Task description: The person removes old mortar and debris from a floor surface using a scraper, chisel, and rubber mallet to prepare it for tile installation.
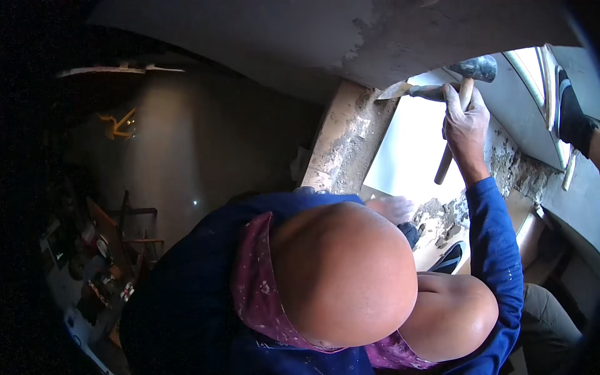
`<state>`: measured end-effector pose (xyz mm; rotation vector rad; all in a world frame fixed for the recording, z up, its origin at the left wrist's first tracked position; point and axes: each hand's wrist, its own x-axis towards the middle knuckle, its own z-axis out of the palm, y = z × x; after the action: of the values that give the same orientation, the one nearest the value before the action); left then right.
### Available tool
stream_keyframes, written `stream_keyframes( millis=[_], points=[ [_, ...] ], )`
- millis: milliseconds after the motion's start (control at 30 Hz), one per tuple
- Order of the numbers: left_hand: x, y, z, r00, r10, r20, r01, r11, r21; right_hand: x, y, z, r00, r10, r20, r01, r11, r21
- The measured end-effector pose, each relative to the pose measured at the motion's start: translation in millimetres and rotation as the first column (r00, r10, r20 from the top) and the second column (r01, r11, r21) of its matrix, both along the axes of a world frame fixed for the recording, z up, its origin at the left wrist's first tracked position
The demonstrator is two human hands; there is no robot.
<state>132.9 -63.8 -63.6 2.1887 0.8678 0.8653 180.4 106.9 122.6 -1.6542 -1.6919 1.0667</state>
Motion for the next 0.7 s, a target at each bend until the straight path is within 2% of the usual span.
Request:
stream_keyframes(
  millis=[100,167,233,267,333,400,433,467,567,700],
  points=[
    [-20,-16,5,0.988,-0.135,-0.069,0.12,0.975,-0.187,-1,4,-3,1.0,-0.001,0.001,0.001,1.0,0.015],
    [-39,-23,15,0.968,-0.237,-0.084,0.194,0.916,-0.35,1,6,-6,1.0,-0.009,0.0,0.009,1.0,0.03],
    [-61,-23,32,0.954,-0.296,-0.047,0.232,0.829,-0.509,-1,4,-2,0.993,-0.027,-0.116,0.021,0.998,-0.052],
    [-69,-18,41,0.955,-0.296,-0.017,0.23,0.776,-0.587,1,2,-3,0.989,-0.03,-0.146,0.019,0.997,-0.077],
    [-80,-1,61,0.991,-0.117,0.068,0.133,0.735,-0.665,4,-1,-1,0.979,-0.055,-0.195,0.029,0.991,-0.13],
    [-78,26,79,0.947,0.293,0.132,-0.163,0.793,-0.587,7,-7,1,0.979,-0.044,-0.197,0.012,0.987,-0.161],
    [-75,44,88,0.833,0.492,0.252,-0.353,0.825,-0.442,9,-8,2,0.979,-0.035,-0.199,0.001,0.985,-0.171],
    [-71,62,97,0.678,0.637,0.368,-0.568,0.771,-0.289,10,-10,3,0.98,-0.019,-0.2,-0.015,0.986,-0.166],
    [-65,105,96,0.713,0.632,0.303,-0.666,0.746,0.013,15,-11,-3,0.978,-0.021,-0.208,-0.014,0.986,-0.163],
    [-61,130,92,0.815,0.551,0.18,-0.549,0.833,-0.066,21,-7,-4,0.981,0.034,-0.19,-0.063,0.987,-0.147]
  ],
)
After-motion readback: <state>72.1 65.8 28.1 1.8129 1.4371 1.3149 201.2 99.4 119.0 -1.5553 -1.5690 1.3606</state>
